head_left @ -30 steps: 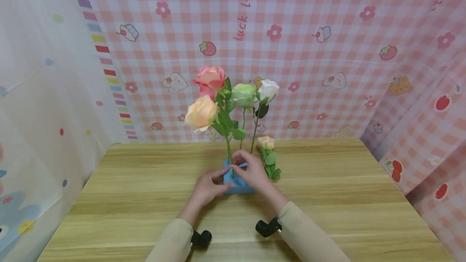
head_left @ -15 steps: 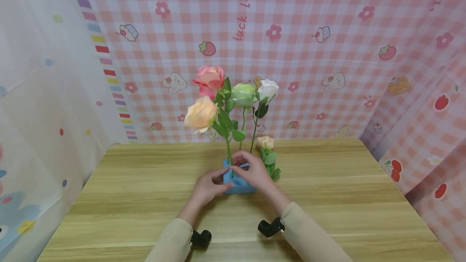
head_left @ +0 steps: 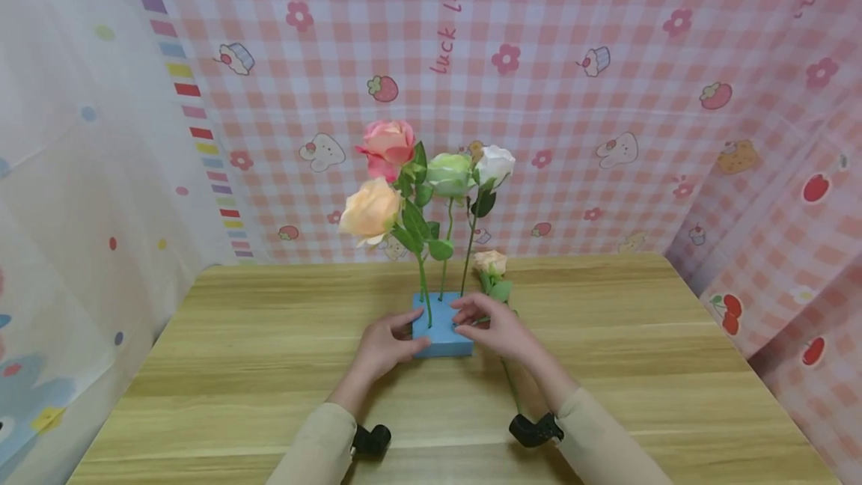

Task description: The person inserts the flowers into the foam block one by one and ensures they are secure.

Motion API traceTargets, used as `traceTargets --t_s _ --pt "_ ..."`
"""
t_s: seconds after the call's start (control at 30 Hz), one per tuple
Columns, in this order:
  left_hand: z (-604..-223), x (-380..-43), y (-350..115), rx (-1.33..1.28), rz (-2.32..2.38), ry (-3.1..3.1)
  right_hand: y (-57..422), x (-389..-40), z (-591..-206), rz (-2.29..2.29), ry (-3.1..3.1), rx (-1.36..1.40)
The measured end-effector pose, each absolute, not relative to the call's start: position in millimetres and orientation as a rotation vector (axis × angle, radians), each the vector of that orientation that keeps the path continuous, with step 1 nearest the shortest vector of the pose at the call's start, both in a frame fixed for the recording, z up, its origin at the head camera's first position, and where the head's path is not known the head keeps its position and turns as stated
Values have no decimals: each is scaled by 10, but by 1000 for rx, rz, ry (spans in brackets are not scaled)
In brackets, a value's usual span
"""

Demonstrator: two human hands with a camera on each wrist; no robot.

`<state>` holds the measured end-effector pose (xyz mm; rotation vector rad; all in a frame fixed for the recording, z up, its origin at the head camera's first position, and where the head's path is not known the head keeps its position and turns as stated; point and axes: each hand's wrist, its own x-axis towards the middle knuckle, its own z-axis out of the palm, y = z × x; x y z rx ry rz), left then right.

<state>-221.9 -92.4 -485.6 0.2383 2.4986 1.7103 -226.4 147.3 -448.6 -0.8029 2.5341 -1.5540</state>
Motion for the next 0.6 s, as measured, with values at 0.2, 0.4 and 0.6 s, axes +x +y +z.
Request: traceTargets --t_s 0.2,0.4,0.6 --pt "-4851 -2212 -926 249 1713 2503 1667 -2203 -4504 -1496 2542 -795" --pt "-4860 -2209 -929 255 1718 2483 1858 -2135 -4501 -1399 2612 -753" --pt "-4864 -2210 -931 256 1711 2487 2037 -2086 -4526 -1297 2674 -707"
